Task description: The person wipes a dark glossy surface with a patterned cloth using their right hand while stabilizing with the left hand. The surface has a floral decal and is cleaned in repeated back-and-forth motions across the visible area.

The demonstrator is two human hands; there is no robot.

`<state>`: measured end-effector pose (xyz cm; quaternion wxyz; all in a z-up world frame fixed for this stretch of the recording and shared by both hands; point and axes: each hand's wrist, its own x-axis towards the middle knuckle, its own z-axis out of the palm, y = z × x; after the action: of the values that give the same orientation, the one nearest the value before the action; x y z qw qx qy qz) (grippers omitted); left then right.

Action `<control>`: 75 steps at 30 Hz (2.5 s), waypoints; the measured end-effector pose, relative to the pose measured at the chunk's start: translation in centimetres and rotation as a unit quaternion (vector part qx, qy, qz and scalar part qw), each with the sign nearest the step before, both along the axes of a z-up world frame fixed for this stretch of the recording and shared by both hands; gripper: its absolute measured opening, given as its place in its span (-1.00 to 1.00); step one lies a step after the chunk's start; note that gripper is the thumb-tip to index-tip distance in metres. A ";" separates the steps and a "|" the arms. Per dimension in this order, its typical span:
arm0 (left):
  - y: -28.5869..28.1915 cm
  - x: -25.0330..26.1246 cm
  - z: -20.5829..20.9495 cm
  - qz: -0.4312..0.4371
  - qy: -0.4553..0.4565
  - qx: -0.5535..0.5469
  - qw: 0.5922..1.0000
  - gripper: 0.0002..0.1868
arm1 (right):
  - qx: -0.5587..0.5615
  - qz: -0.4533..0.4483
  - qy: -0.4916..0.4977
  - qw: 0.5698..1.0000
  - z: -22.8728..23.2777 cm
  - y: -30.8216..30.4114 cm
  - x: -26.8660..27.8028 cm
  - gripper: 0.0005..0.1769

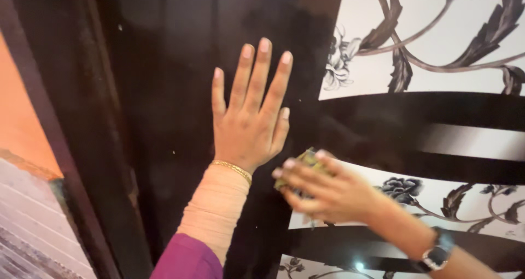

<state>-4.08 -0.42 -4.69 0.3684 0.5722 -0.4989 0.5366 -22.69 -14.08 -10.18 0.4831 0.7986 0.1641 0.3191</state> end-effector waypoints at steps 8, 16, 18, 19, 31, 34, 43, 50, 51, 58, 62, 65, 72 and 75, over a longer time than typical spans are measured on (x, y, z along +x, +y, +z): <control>0.1 0.1 0.2 0.002 -0.001 -0.006 1.000 -0.27 | 0.269 -0.075 -0.248 0.928 10.0 -0.6 -2.3 -0.27; 0.0 0.5 0.2 -0.004 0.001 0.003 1.000 -0.28 | 0.040 -0.050 -0.044 0.997 1.3 0.0 0.2 -0.29; -0.1 0.6 0.1 0.001 -0.004 0.003 1.000 -0.30 | -0.024 -0.054 0.017 0.998 0.9 0.3 -0.5 -0.30; 0.0 0.5 -0.2 -0.005 0.001 0.006 1.000 -0.30 | -0.011 -0.076 0.013 0.997 1.4 0.5 -1.1 -0.31; 0.0 0.6 0.3 -0.012 0.001 0.003 1.000 -0.32 | 0.220 -0.071 -0.252 0.940 4.5 -0.5 1.5 -0.35; 0.0 0.8 0.3 -0.014 -0.003 0.006 1.000 -0.32 | 0.120 -0.096 -0.132 0.979 0.2 0.9 1.8 -0.54; 0.2 0.9 0.3 -0.026 -0.001 0.006 1.000 -0.34 | 0.117 -0.120 -0.241 0.956 7.8 -1.7 -1.0 -0.49; 0.2 1.0 0.3 -0.025 0.001 0.007 1.000 -0.34 | 0.262 -0.074 -0.354 0.895 5.7 -0.8 1.6 -0.41; 0.2 1.0 0.2 -0.026 0.003 0.007 1.000 -0.34 | 0.235 -0.091 -0.322 0.912 4.2 -0.4 1.9 -0.46; 0.3 1.2 0.1 -0.032 0.000 0.009 0.999 -0.34 | -0.030 -0.057 -0.057 0.996 -0.2 0.5 0.5 -0.73; 0.4 1.3 0.2 -0.038 0.001 0.010 0.999 -0.33 | 0.048 -0.165 -0.208 0.963 6.7 -1.5 -1.3 -0.42; 0.4 1.3 0.3 -0.042 -0.002 0.003 0.999 -0.33 | 0.270 -0.095 -0.327 0.901 8.5 -0.5 -0.3 -0.51; 0.6 1.8 0.2 -0.072 -0.007 0.000 0.997 -0.30 | 0.074 -0.089 -0.133 0.984 0.0 2.4 3.8 -0.75; 0.7 1.8 0.1 -0.062 -0.004 0.018 0.998 -0.29 | -0.006 -0.030 -0.007 0.999 -1.4 2.2 3.3 -0.84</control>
<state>-2.28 0.27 -4.61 0.3884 0.5445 -0.5449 0.5058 -19.35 -11.91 -11.53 0.4988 0.7979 0.1385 0.3088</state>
